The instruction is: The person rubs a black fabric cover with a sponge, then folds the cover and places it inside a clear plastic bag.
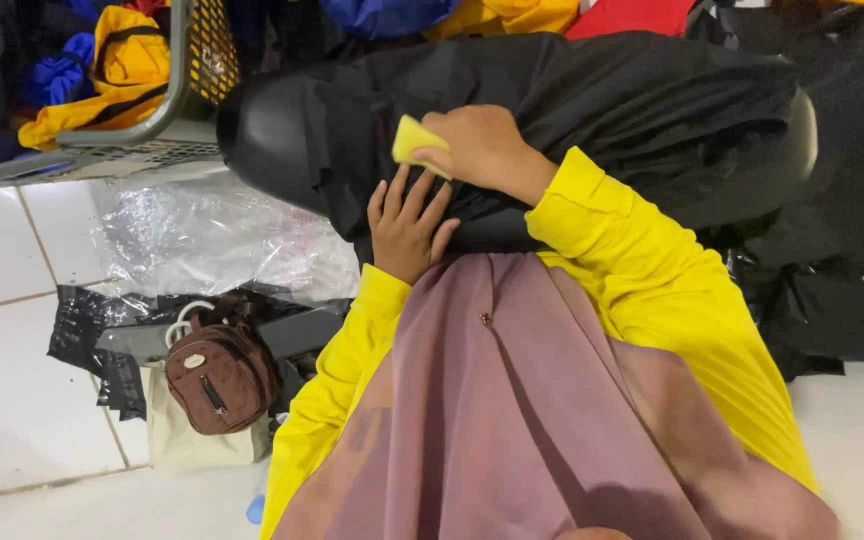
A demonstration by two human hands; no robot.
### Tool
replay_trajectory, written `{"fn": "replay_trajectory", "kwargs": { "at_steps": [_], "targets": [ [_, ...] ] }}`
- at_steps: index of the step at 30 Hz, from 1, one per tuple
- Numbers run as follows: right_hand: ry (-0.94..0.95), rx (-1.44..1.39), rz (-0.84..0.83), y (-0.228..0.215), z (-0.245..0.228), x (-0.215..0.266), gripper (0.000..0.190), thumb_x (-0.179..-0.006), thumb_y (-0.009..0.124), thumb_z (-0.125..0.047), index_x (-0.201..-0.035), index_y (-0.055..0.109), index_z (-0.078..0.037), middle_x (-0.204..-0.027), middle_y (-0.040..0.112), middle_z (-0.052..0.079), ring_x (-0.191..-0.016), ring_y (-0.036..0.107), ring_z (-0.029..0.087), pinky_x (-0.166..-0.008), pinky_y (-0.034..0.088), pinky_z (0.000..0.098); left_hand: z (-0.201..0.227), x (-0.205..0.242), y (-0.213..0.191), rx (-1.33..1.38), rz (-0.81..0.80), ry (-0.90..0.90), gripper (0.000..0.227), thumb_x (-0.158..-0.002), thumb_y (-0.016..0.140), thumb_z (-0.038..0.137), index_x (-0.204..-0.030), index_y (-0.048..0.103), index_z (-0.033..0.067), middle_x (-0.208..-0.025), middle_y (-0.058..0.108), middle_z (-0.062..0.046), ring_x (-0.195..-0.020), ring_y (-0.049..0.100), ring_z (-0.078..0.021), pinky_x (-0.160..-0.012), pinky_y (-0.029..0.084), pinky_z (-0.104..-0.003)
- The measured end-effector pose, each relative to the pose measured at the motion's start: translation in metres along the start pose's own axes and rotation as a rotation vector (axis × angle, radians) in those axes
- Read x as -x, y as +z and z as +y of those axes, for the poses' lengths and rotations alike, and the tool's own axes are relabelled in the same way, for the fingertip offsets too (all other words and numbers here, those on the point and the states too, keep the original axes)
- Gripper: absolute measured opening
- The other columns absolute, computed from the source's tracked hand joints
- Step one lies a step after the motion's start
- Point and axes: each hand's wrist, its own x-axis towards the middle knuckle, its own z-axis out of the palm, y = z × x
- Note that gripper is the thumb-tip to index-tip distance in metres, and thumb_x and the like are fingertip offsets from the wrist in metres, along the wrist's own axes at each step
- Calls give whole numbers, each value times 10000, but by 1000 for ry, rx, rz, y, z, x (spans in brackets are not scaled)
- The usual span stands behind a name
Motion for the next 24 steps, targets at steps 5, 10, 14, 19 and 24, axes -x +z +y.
{"fn": "replay_trajectory", "kwargs": {
  "at_steps": [5, 10, 14, 19, 24],
  "targets": [
    [253, 452, 256, -38, 67, 30, 336, -860, 807, -432, -986, 665, -154, -891, 669, 69, -765, 596, 299, -612, 443, 419, 2, -2, -9, 15, -28, 16, 466, -1009, 624, 423, -1370, 679, 135, -1578, 488, -55, -1483, 406, -327, -1201, 254, -480],
    [411, 418, 489, -132, 63, 105, 376, -942, 840, -340, -1111, 666, -54, -1073, 639, 104, -964, 530, 337, -782, 433, 442, 12, -14, -26, 182, -29, -28, 479, -949, 689, 345, -1332, 678, 58, -1518, 549, -112, -1459, 425, -365, -1199, 230, -496],
    [618, 350, 550, -157, 74, 184, 375, -994, 829, -167, -1223, 636, 59, -1239, 547, 184, -1075, 494, 373, -904, 442, 466, 32, -29, -38, 238, 17, -78, 749, -913, 780, 352, -1510, 477, 16, -1576, 461, -187, -1482, 428, -405, -1240, 228, -548],
    [691, 30, 638, -165, 64, 216, 261, -1090, 623, -53, -1280, 564, 116, -1256, 522, 249, -1082, 551, 394, -941, 455, 441, 57, -63, -48, 133, 32, 20, 688, -953, 766, 471, -1501, 578, 100, -1602, 414, -180, -1492, 376, -401, -1235, 202, -582],
    [607, -164, 612, -161, 65, 202, 389, -1100, 590, -81, -1381, 536, 182, -1586, 319, 193, -1436, 433, 414, -1176, 370, 433, 75, -93, -31, 196, -149, 228, 726, -976, 701, 491, -1555, 510, 98, -1653, 346, -154, -1545, 284, -409, -1245, 161, -610]
  ]
}}
